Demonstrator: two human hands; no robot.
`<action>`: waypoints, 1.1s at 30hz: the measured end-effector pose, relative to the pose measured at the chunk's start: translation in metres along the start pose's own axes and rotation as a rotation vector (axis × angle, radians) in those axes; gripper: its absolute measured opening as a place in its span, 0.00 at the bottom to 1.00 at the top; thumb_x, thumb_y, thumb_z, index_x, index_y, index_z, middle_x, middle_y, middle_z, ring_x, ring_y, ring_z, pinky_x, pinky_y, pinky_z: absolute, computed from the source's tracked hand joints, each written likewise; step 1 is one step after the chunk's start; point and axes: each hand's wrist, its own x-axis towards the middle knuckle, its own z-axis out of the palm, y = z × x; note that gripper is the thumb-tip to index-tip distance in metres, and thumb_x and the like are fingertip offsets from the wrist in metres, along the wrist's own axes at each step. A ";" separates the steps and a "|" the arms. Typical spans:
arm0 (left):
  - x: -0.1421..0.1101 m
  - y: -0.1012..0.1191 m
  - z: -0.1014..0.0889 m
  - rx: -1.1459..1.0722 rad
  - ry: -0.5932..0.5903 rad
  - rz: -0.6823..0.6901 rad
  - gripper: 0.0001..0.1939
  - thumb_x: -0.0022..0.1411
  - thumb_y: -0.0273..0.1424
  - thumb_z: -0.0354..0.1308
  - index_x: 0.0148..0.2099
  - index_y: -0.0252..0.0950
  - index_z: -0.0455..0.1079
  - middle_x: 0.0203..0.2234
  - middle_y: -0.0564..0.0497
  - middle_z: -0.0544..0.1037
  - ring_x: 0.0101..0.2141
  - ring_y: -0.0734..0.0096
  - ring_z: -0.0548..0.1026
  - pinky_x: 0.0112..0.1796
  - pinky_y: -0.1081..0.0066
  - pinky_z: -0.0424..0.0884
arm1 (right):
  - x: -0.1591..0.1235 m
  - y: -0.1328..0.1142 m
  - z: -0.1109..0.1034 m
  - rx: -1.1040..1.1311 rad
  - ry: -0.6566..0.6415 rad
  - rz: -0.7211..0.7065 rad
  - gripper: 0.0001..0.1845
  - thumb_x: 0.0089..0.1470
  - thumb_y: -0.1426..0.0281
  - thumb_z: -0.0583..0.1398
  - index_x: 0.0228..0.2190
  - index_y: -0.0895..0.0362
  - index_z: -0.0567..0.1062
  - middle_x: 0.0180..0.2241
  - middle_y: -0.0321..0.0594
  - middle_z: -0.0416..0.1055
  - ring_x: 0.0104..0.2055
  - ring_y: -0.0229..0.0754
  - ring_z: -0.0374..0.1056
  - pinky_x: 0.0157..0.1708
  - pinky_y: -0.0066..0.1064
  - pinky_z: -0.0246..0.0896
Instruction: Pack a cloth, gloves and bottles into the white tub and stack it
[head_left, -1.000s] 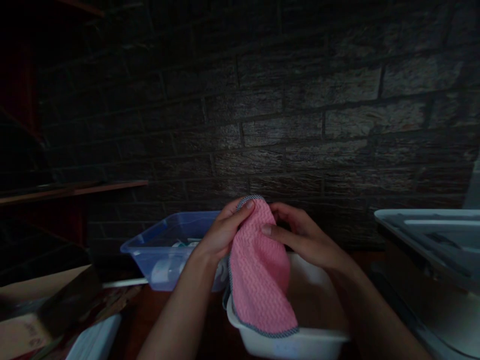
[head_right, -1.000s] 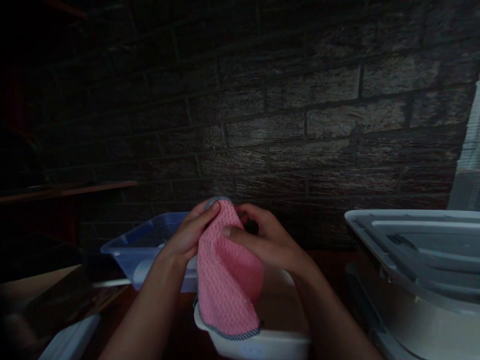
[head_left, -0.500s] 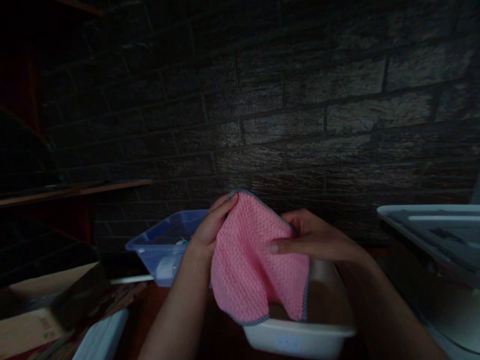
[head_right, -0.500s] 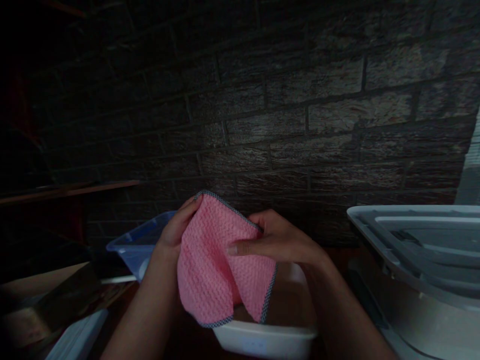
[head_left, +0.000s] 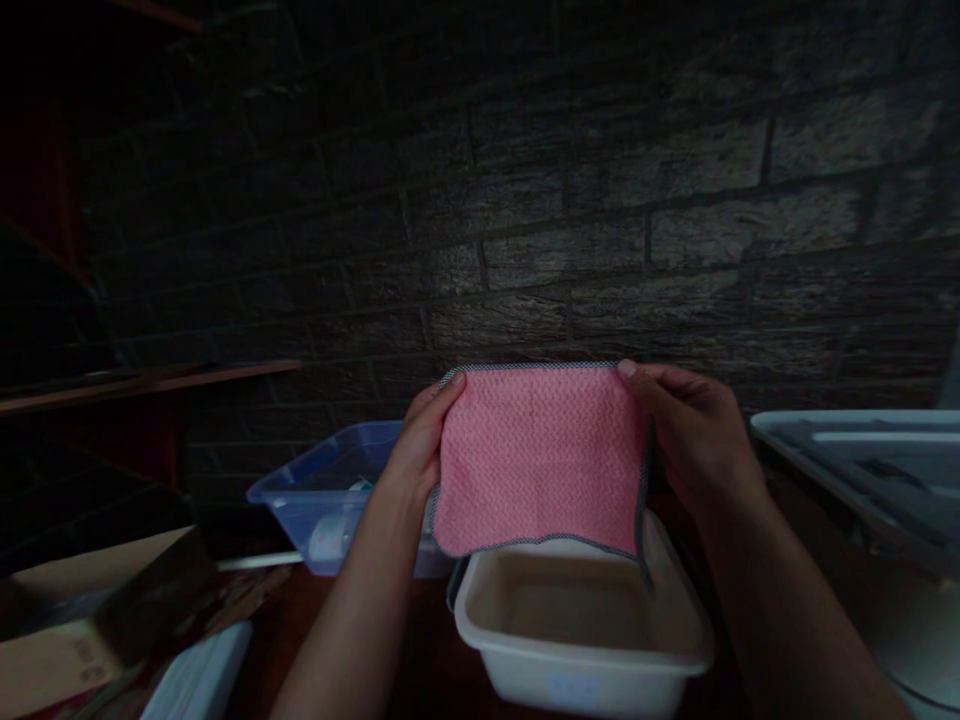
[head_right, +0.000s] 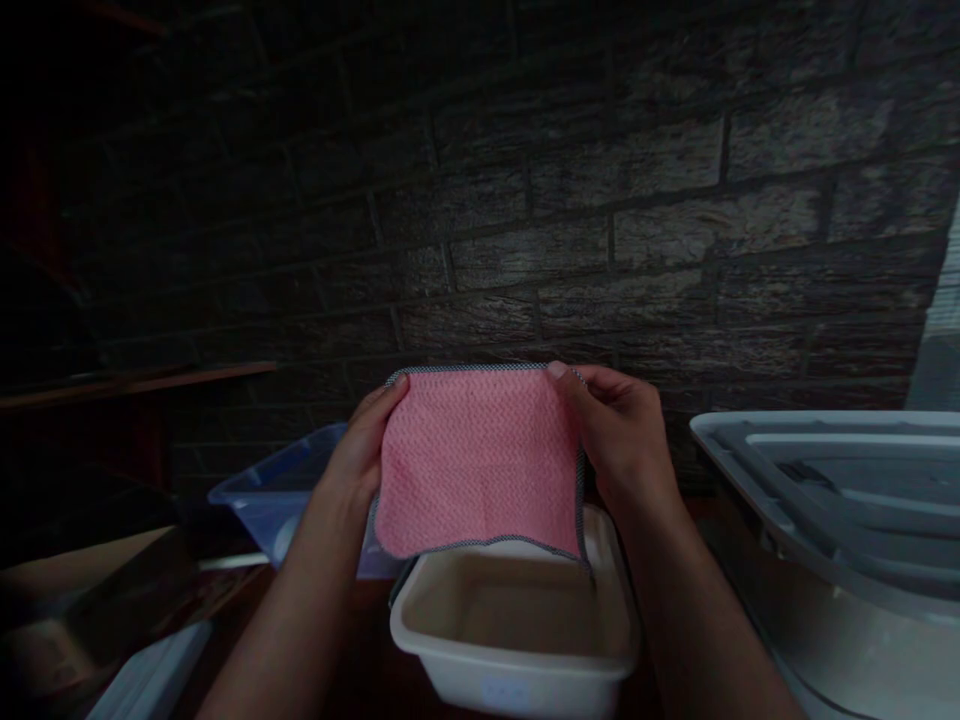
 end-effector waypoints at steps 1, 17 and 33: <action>0.001 -0.001 0.000 0.029 -0.013 0.027 0.13 0.54 0.37 0.74 0.39 0.35 0.82 0.35 0.49 0.84 0.33 0.69 0.80 0.38 0.72 0.75 | 0.001 -0.001 -0.002 -0.015 0.041 -0.010 0.12 0.51 0.60 0.72 0.29 0.57 0.84 0.28 0.37 0.76 0.28 0.36 0.65 0.29 0.28 0.60; 0.004 -0.005 0.003 0.097 0.000 0.246 0.13 0.57 0.41 0.71 0.36 0.35 0.81 0.32 0.51 0.82 0.31 0.74 0.74 0.34 0.75 0.66 | 0.000 -0.004 -0.010 -0.336 0.283 -0.261 0.16 0.58 0.56 0.66 0.29 0.57 0.82 0.23 0.33 0.65 0.25 0.36 0.59 0.25 0.28 0.54; 0.002 -0.004 0.007 0.087 -0.005 0.322 0.12 0.60 0.41 0.69 0.37 0.37 0.81 0.34 0.51 0.83 0.36 0.69 0.78 0.39 0.73 0.69 | 0.004 -0.001 -0.007 -0.379 0.350 -0.300 0.14 0.55 0.55 0.68 0.31 0.54 0.85 0.22 0.34 0.66 0.24 0.36 0.58 0.24 0.30 0.51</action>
